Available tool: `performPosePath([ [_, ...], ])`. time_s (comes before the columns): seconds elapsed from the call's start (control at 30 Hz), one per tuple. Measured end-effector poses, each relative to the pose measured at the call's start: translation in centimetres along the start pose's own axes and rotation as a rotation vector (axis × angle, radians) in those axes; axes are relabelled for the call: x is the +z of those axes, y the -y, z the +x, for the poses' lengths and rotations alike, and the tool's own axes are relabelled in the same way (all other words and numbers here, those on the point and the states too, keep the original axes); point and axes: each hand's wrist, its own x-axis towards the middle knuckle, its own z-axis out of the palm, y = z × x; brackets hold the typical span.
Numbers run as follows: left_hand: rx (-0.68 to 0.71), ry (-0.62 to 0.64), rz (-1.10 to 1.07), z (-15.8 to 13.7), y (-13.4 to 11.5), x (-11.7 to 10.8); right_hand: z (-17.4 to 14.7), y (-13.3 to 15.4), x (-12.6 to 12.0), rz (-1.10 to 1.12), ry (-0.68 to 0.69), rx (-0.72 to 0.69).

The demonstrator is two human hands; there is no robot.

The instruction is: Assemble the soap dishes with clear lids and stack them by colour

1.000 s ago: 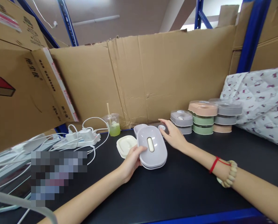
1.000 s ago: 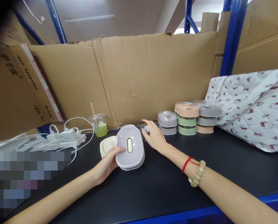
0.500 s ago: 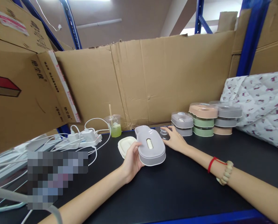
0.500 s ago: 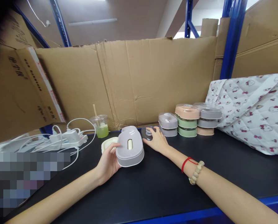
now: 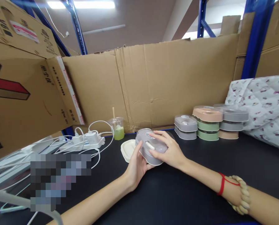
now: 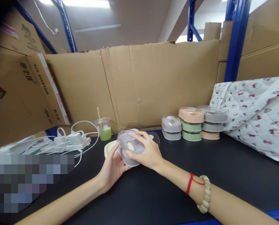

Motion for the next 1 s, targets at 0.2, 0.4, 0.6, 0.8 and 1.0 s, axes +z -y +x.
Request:
performPosePath([
  [0.2, 0.001, 0.031, -0.007, 0.1, 0.3, -0.4, -0.1, -0.2, 0.2, 0.039, 0.011, -0.026],
  [0.4, -0.006, 0.008, 0.005, 0.1, 0.3, -0.5, -0.3, 0.0, 0.1, -0.013, 0.058, -0.064],
  [0.6, -0.008, -0.079, 0.023, 0.1, 0.1, -0.2, -0.4, -0.1, 0.0, -0.133, 0.149, -0.124],
  [0.8, 0.056, -0.076, 0.040, 0.2, -0.2, -0.2, -0.2, -0.2, -0.4, -0.249, 0.111, -0.267],
  [1.0, 0.143, -0.109, 0.100, 0.1, -0.8, -0.1, 0.9, -1.3, -2.0, -0.545, 0.157, -0.632],
])
